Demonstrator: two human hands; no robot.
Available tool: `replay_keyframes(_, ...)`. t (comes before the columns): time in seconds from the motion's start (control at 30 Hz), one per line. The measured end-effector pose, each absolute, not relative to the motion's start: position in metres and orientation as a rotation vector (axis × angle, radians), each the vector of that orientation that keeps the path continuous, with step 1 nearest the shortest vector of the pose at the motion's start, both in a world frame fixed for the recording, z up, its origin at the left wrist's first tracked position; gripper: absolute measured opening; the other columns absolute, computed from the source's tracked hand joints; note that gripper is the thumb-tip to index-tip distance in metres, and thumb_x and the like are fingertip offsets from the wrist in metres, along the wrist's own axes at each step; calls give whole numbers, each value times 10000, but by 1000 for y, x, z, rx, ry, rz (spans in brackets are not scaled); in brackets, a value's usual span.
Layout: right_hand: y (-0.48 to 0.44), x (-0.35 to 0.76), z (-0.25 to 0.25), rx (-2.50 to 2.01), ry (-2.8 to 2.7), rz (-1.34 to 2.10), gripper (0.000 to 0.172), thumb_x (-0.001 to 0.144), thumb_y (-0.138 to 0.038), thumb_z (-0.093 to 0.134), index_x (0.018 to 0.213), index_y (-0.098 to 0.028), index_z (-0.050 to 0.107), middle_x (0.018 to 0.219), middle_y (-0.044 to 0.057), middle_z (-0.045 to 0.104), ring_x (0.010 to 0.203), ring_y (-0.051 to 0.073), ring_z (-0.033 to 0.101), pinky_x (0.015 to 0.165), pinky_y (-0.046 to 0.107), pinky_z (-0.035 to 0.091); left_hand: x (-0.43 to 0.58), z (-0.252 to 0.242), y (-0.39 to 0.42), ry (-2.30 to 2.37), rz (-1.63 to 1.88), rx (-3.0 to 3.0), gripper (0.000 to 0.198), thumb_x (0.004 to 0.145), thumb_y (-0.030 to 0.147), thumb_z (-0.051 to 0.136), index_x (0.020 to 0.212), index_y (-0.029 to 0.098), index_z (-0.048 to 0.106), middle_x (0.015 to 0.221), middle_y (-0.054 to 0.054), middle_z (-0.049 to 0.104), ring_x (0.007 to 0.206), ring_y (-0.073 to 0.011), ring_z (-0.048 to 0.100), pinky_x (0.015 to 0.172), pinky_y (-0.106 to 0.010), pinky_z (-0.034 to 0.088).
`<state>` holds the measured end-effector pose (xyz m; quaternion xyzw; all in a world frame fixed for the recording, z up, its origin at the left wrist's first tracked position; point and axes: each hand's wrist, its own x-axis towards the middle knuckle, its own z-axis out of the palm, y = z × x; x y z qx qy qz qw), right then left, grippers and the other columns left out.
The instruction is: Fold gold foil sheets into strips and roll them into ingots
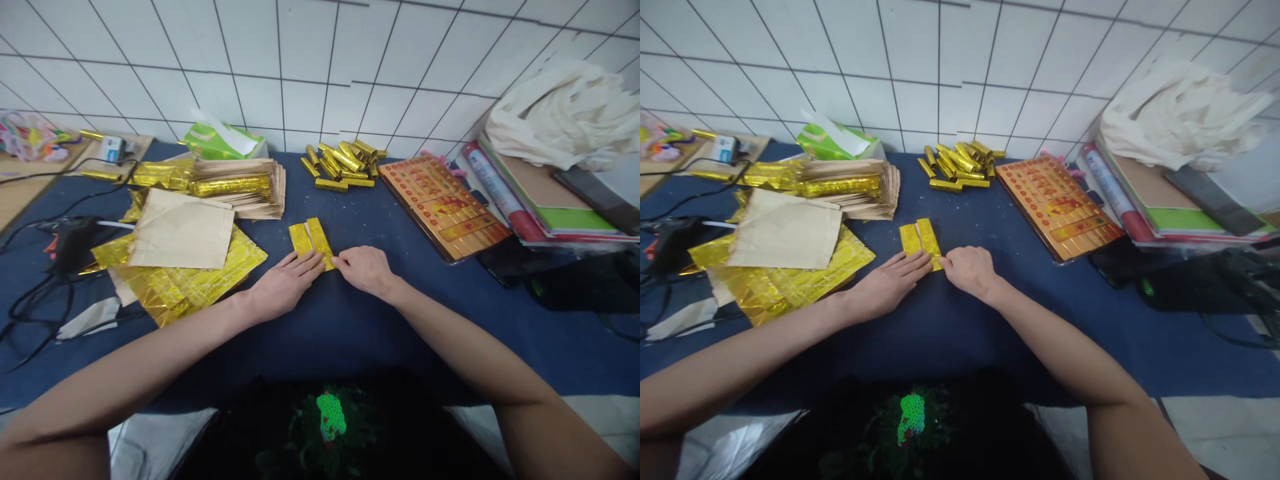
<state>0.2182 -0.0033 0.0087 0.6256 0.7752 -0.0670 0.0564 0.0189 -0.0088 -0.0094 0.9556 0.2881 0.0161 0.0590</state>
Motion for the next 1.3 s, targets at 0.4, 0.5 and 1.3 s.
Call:
replay_keyframes(0.4, -23, 219, 7, 2019, 2713, -67, 410, 919, -305, 294, 805, -165, 662, 866, 82, 693, 823, 192, 626, 762, 324, 426, 21, -7, -22, 915, 61, 2860, 890, 759, 709, 313, 1406, 113, 176, 1470, -150, 192, 1361, -268, 140, 1079, -478, 104)
replay_keyframes(0.5, -39, 219, 1, 1609, 3056, -49, 424, 933, -347, 276, 1084, -119, 599, 1163, 116, 613, 1131, 214, 507, 1011, 411, 284, 25, -10, -26, 964, 78, 2870, 931, 744, 731, 292, 1399, 78, 188, 1460, -172, 208, 1359, -285, 135, 1073, -499, 99)
replay_keyframes(1.3, -12, 237, 5, 1468, 2856, -159, 469, 939, -424, 200, 1276, -231, 462, 1384, 49, 414, 1331, 230, 240, 1044, 583, 125, 49, -14, -49, 1194, 88, 2868, 984, 706, 734, 386, 1345, -9, 306, 1414, -252, 261, 1335, -350, 190, 1062, -536, 160)
